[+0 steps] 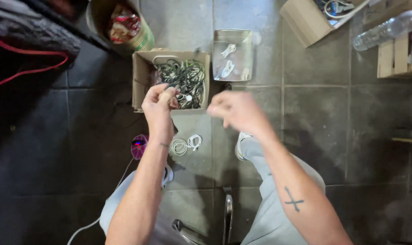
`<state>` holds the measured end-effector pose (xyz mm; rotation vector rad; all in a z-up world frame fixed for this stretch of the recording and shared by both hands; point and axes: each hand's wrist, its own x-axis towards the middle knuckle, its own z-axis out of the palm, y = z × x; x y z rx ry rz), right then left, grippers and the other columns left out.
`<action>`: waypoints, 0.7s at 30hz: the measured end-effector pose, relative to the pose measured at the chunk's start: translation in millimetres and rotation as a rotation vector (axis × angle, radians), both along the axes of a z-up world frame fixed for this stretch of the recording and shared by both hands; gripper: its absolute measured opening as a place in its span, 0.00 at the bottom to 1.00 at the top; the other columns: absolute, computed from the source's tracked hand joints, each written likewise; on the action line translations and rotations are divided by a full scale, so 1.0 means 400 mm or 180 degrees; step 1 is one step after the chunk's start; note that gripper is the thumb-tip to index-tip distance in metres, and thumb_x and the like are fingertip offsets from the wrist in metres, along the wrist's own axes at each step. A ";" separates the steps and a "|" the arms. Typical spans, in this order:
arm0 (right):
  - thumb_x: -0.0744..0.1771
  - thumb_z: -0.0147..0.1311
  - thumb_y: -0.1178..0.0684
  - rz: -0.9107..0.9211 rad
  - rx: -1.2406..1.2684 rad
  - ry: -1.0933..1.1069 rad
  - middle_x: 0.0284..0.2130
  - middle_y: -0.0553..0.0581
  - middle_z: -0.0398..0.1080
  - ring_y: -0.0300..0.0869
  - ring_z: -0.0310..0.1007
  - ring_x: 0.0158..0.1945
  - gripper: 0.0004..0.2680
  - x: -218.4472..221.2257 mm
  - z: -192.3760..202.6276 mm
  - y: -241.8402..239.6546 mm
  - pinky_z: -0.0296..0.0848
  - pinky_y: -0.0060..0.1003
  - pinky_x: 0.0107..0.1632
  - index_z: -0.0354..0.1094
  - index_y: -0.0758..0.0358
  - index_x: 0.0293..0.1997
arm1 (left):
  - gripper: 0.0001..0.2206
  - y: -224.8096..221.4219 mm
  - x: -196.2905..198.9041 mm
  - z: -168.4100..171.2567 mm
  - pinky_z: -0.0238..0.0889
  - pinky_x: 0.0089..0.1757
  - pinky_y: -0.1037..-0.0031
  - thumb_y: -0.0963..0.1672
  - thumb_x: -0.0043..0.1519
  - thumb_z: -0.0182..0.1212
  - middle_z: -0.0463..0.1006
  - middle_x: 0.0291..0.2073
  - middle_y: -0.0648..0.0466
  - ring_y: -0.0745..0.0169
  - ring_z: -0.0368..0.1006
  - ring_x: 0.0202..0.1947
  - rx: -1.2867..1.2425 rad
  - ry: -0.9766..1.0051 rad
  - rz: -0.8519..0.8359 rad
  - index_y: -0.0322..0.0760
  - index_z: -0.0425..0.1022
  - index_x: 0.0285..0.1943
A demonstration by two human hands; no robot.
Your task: Sorting and untangling various electronic cables and wires from a cardboard box while seated in a workshop.
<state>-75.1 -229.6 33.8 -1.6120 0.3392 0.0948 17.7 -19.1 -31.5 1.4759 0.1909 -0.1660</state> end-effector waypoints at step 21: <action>0.69 0.58 0.62 0.1798 -0.2614 -0.0162 0.24 0.57 0.80 0.58 0.82 0.26 0.02 -0.122 0.020 0.083 0.76 0.58 0.31 0.70 0.64 0.39 | 0.08 -0.655 0.042 -0.838 0.57 0.21 0.74 0.43 0.60 0.73 0.83 0.23 0.52 0.65 0.77 0.20 -0.0366 0.2500 0.0955 0.35 0.81 0.31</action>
